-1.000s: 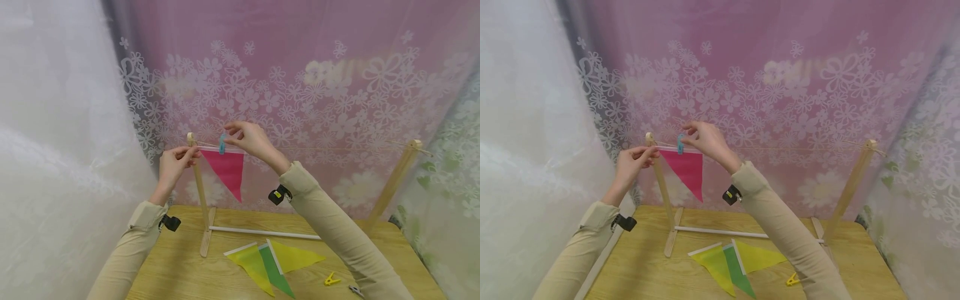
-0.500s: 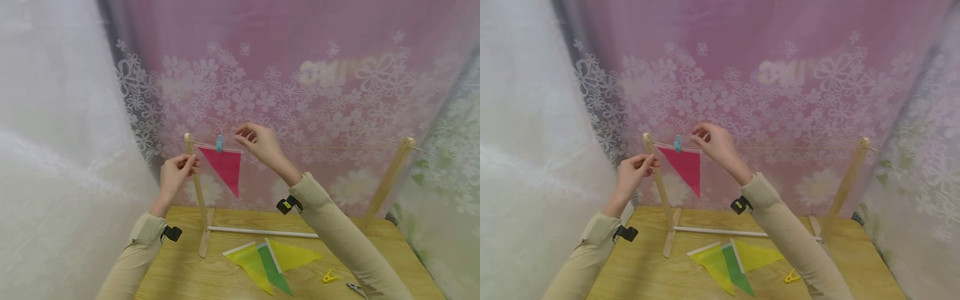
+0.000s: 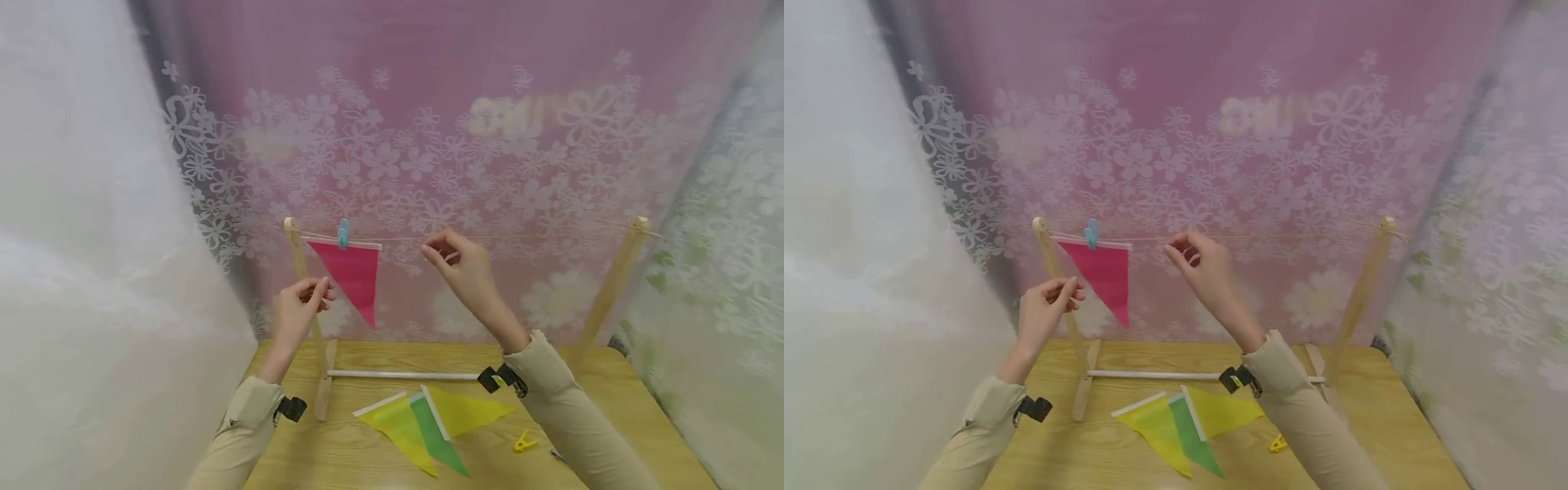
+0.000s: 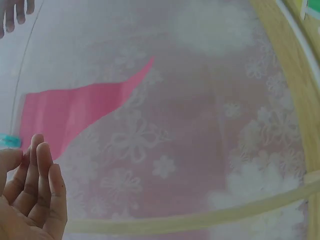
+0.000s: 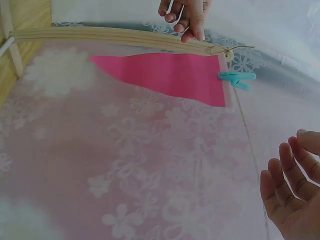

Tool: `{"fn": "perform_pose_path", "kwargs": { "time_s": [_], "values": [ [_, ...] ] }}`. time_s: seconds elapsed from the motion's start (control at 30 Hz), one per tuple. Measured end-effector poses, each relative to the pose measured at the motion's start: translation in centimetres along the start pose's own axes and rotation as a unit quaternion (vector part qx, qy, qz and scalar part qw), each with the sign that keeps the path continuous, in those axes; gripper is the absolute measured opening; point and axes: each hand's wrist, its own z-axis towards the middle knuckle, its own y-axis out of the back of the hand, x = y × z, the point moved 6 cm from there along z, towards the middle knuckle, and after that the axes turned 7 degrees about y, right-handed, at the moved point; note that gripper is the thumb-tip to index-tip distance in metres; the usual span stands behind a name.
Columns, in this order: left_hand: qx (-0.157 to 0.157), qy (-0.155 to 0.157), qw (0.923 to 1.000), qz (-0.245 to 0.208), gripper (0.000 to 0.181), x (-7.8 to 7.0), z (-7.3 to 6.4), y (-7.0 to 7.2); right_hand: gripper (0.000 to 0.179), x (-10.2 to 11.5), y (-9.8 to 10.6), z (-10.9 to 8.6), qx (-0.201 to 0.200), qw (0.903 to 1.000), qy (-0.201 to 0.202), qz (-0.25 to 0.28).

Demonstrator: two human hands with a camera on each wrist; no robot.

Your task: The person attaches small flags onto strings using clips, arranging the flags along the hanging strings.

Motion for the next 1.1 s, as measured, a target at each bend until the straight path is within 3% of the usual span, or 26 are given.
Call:
{"fn": "perform_pose_path", "kwargs": {
  "time_s": [0.17,0.33,0.67,0.93,1.1],
  "values": [
    [0.021,0.023,0.9991,-0.030,0.023,2.0,-1.1,-2.0,0.014,-2.2,1.1,-4.2,-0.010,0.9990,-0.036,-0.024],
    [0.038,0.049,0.9957,-0.069,0.025,4.0,-2.4,-4.1,0.012,-5.2,2.0,-8.3,-0.011,0.9950,-0.097,-0.022],
    [0.044,0.065,0.9965,-0.028,0.022,8.8,-5.7,-9.1,0.020,-10.7,2.6,-16.0,-0.004,0.9816,-0.190,-0.021],
    [0.063,0.096,0.9934,-0.011,0.025,12.5,-8.1,-10.5,0.019,-13.5,3.1,-21.2,0.002,0.9685,-0.243,-0.054],
    [0.094,0.116,0.9886,0.026,0.024,14.6,-9.6,-11.0,0.022,-15.3,3.2,-24.8,0.052,0.9581,-0.276,-0.058]
  ]
}}
